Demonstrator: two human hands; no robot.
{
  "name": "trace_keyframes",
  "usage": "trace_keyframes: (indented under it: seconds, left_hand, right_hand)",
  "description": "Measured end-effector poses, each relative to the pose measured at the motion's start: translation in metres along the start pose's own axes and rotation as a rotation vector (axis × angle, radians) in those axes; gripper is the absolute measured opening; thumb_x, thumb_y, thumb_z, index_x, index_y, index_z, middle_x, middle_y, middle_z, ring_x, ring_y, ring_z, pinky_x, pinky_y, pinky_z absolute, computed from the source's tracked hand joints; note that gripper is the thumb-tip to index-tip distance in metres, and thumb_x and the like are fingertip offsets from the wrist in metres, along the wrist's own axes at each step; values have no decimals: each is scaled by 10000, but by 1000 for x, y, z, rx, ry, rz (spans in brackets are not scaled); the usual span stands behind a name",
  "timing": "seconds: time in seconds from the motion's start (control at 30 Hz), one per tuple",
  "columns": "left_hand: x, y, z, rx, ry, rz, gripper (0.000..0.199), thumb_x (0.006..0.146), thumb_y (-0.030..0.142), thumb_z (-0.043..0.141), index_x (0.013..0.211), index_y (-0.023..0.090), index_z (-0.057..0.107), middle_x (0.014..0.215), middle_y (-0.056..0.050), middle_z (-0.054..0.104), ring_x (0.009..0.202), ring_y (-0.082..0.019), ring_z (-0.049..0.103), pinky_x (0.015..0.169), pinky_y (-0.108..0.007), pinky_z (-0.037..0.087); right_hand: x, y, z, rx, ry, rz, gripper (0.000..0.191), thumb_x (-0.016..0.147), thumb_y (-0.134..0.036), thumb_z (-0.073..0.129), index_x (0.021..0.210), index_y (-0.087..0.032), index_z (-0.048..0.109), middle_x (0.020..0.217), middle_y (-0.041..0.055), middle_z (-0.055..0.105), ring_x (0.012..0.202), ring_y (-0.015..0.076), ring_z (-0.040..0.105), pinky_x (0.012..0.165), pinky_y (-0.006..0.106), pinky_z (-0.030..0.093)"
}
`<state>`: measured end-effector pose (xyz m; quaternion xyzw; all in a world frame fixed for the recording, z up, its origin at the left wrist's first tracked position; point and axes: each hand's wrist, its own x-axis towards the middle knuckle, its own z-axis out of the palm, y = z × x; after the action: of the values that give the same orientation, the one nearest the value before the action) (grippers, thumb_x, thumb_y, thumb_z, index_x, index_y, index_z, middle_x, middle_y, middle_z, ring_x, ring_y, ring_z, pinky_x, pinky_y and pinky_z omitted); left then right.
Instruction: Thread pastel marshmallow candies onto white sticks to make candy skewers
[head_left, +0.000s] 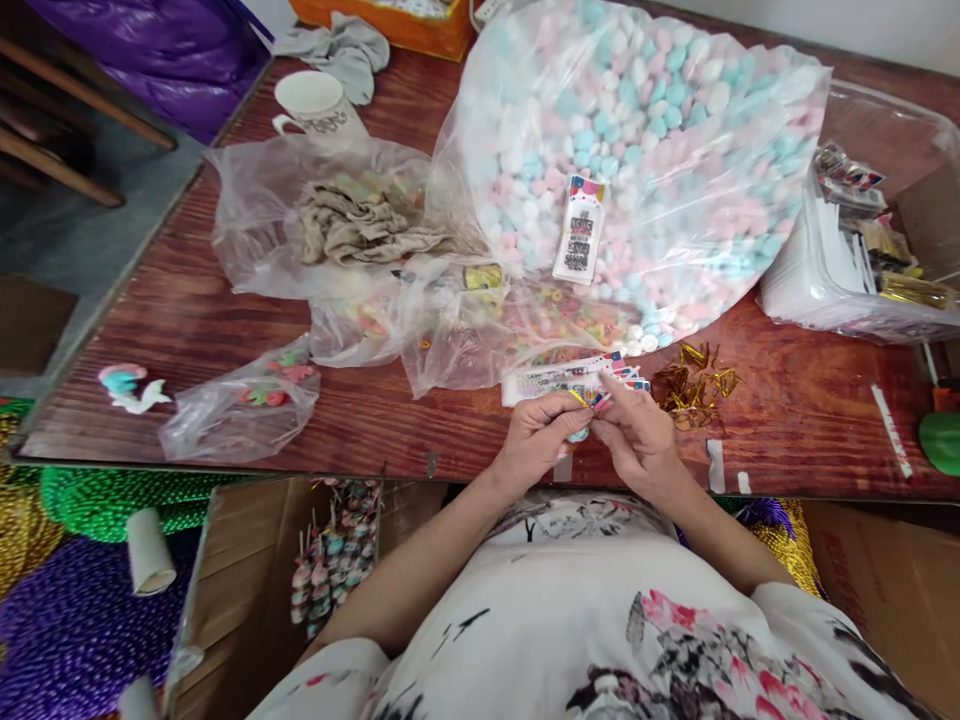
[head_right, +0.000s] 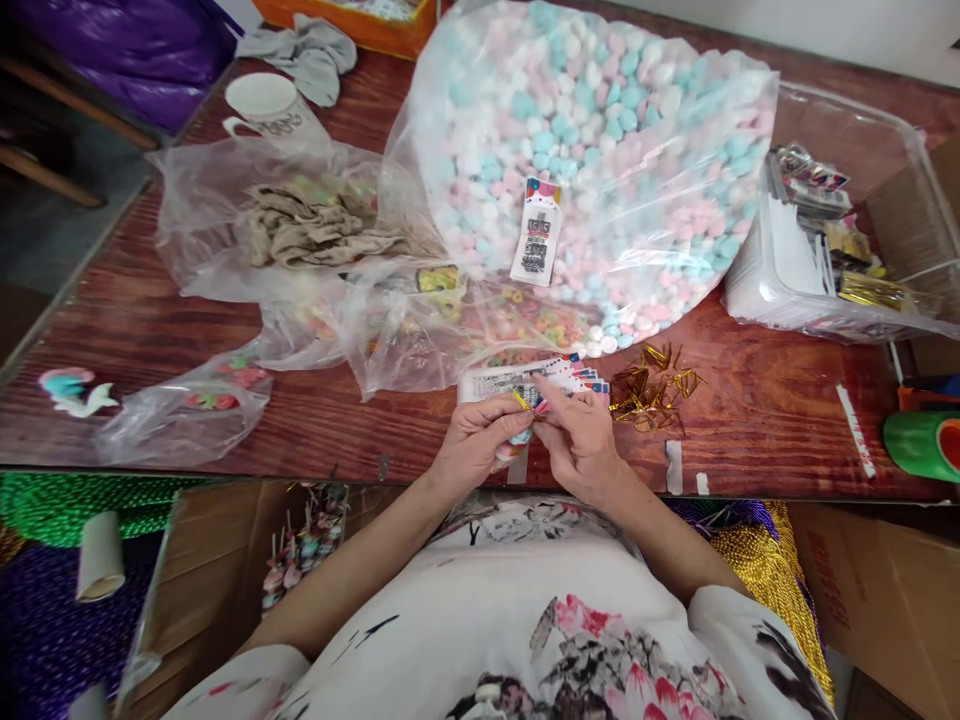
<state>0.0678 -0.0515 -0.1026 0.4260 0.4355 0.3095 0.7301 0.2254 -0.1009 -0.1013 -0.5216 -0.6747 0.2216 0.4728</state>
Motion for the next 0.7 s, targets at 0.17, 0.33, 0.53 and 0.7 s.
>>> trace_keyframes:
  seconds: [0.17, 0.33, 0.53, 0.7]
  left_hand:
    - [3, 1, -1, 56, -51, 69, 257, 749, 401, 726, 669, 161, 678, 632, 9, 535, 573, -85, 443, 510, -197, 359]
    - [4, 7, -2, 199, -115, 194, 266, 809, 379, 667, 649, 167, 676, 629, -5, 544, 596, -108, 465, 566, -224, 379]
    - [6, 20, -8, 373, -233, 290, 265, 815, 350, 654, 642, 156, 708, 621, -19, 571, 613, -115, 480, 611, -238, 383]
    - [2, 22, -11, 137, -411, -178, 233, 661, 343, 748, 569, 139, 682, 470, 24, 501, 426, -64, 374, 424, -200, 274]
  right_hand:
    - [-20, 5, 8, 322, 181, 283, 294, 877, -235, 638, 1152, -240, 534, 761, -18, 679, 680, 136, 632, 685, 283, 518]
    - [-13, 15, 7, 595, -10, 553, 206, 786, -354, 739, 777, -191, 612, 663, -20, 637, 588, 115, 584, 580, 236, 488]
    - [14, 28, -13, 506, -350, 443, 313, 803, -432, 703, 678, -169, 588, 604, -35, 546, 572, 100, 484, 556, 228, 407]
    - [20, 16, -30, 62, -505, -259, 238, 957, -249, 422, 793, -172, 575, 725, 46, 583, 695, 166, 516, 651, 320, 444]
